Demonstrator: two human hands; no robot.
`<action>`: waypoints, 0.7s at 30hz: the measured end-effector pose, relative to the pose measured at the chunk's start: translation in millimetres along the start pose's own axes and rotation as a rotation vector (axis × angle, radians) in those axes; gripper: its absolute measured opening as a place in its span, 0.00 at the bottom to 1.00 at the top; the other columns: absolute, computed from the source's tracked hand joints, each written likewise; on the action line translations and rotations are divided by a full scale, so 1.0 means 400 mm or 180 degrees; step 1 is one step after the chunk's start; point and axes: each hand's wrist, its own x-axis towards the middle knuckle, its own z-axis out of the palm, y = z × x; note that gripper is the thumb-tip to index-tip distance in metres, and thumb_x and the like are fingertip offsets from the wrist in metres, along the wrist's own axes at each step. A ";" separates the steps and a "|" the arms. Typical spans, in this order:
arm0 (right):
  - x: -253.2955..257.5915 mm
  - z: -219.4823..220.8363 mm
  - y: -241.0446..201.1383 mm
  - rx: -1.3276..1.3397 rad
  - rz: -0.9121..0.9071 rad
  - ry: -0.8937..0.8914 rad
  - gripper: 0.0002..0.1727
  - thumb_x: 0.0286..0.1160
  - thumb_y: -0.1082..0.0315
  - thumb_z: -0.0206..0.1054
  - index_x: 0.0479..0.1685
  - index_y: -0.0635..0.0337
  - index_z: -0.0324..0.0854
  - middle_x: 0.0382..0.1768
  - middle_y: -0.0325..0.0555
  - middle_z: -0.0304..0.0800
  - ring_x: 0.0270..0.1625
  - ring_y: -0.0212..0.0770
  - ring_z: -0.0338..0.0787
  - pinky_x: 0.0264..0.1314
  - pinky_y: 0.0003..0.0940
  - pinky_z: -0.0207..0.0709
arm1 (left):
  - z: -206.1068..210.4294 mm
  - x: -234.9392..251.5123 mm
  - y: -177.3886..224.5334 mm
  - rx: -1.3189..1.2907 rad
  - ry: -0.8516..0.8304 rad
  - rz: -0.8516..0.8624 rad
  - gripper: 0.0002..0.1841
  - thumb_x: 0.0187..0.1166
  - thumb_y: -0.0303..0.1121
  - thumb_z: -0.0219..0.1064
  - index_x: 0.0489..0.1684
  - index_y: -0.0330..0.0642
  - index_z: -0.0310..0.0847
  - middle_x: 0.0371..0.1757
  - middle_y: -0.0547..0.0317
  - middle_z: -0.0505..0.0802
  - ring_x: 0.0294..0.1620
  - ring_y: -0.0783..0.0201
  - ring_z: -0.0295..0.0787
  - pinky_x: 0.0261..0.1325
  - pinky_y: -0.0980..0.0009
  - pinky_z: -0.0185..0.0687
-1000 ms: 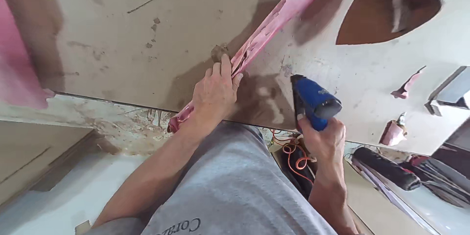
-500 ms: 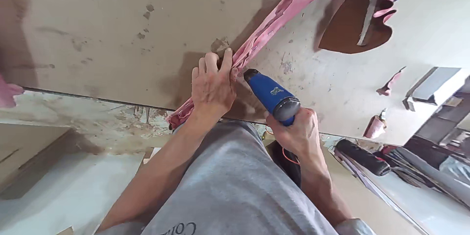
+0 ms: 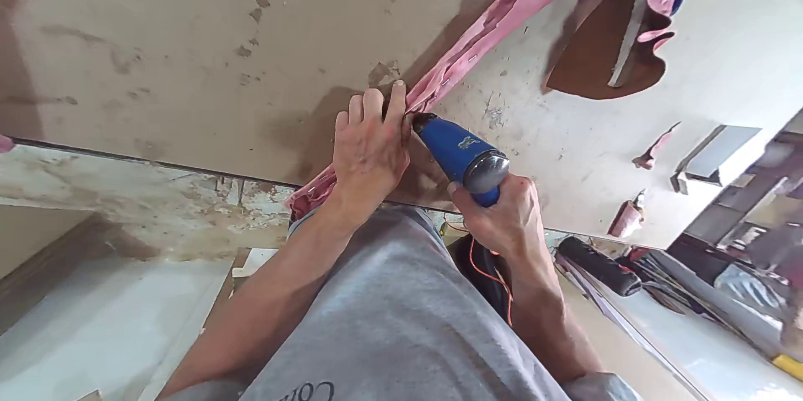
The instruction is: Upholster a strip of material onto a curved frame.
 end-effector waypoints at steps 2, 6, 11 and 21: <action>0.012 -0.005 -0.014 -0.0031 0.0162 -0.0125 0.14 0.65 0.49 0.69 0.41 0.47 0.90 0.24 0.31 0.87 0.29 0.27 0.87 0.30 0.33 0.78 | -0.001 0.001 0.000 -0.0018 -0.0013 -0.0020 0.25 0.93 0.42 0.47 0.86 0.47 0.71 0.59 0.39 0.85 0.58 0.39 0.82 0.49 0.49 0.77; 0.002 -0.022 -0.006 0.0177 0.0487 -0.0254 0.13 0.64 0.49 0.69 0.37 0.46 0.89 0.24 0.30 0.87 0.29 0.27 0.87 0.31 0.36 0.79 | -0.022 0.007 -0.001 -0.0331 -0.0167 -0.0056 0.26 0.94 0.44 0.44 0.84 0.47 0.73 0.61 0.38 0.85 0.62 0.38 0.82 0.55 0.46 0.79; -0.052 -0.056 0.094 0.0730 0.0383 0.0105 0.18 0.70 0.48 0.71 0.41 0.54 0.86 0.29 0.31 0.91 0.29 0.25 0.90 0.34 0.31 0.88 | -0.057 -0.026 -0.049 -0.0664 -0.0422 0.0177 0.44 0.82 0.64 0.52 0.90 0.38 0.61 0.68 0.36 0.83 0.69 0.37 0.80 0.68 0.43 0.77; -0.074 -0.043 0.067 0.0441 0.0473 -0.0203 0.21 0.69 0.42 0.69 0.46 0.47 0.89 0.27 0.30 0.89 0.30 0.26 0.87 0.33 0.35 0.81 | -0.198 -0.015 -0.071 -0.0837 -0.1556 -0.0174 0.27 0.82 0.47 0.67 0.75 0.43 0.72 0.54 0.47 0.91 0.50 0.46 0.92 0.53 0.37 0.86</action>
